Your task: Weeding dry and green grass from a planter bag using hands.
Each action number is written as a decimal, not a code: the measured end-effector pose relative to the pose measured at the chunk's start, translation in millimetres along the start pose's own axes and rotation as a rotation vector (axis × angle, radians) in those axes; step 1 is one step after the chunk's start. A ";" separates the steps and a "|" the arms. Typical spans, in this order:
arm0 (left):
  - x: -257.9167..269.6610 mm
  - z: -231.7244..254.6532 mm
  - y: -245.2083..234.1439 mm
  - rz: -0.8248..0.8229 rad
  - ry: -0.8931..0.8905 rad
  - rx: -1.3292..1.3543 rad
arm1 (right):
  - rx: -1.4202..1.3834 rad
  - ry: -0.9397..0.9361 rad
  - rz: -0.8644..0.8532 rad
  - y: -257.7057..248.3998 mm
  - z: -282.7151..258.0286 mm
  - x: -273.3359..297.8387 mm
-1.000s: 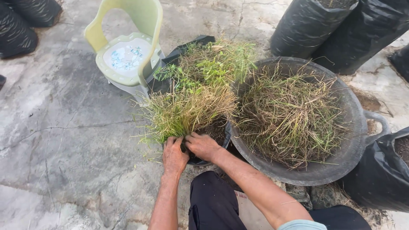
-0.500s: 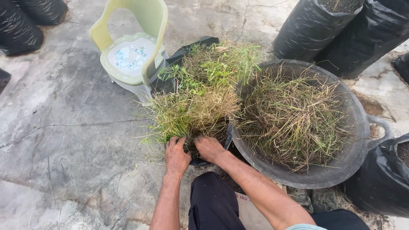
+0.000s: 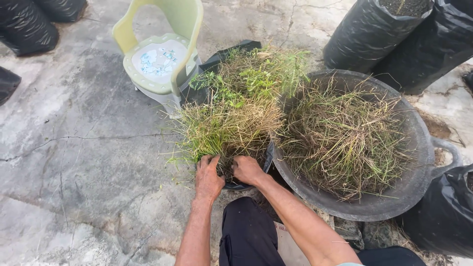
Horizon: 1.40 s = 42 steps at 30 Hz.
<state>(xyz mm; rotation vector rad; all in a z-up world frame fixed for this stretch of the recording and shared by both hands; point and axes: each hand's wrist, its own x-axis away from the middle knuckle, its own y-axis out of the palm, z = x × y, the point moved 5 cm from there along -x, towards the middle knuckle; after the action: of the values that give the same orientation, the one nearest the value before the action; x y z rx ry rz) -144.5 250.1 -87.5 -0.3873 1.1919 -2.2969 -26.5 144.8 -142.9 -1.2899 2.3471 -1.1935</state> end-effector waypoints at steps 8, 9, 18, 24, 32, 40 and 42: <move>-0.3 7.1 -8.7 -0.065 -0.037 0.013 | -0.165 0.091 -0.028 6.5 14.9 -2.9; 0.1 6.4 -9.2 -0.072 -0.046 0.017 | -0.221 0.164 -0.057 9.5 19.5 -3.6; 0.1 5.9 -7.7 -0.086 -0.056 0.017 | -0.337 0.018 0.091 11.5 50.8 -11.5; -2.0 4.2 -3.4 -0.114 -0.083 -0.004 | -0.415 0.183 0.086 11.1 53.2 -6.6; 1.8 15.0 0.6 0.010 -0.001 -0.062 | -0.768 0.285 0.162 16.5 66.7 -2.6; -3.9 44.5 17.5 0.023 0.189 -0.145 | -0.928 0.238 0.124 16.9 66.4 0.0; -5.6 46.2 20.7 0.032 0.226 -0.189 | -0.873 0.158 0.109 21.0 70.3 -2.7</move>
<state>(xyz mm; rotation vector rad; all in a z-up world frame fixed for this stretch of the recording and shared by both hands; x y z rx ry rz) -111.6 212.3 -78.1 -0.1763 1.5214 -2.2528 -1.1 114.1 -204.6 -1.2546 3.1565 -0.1950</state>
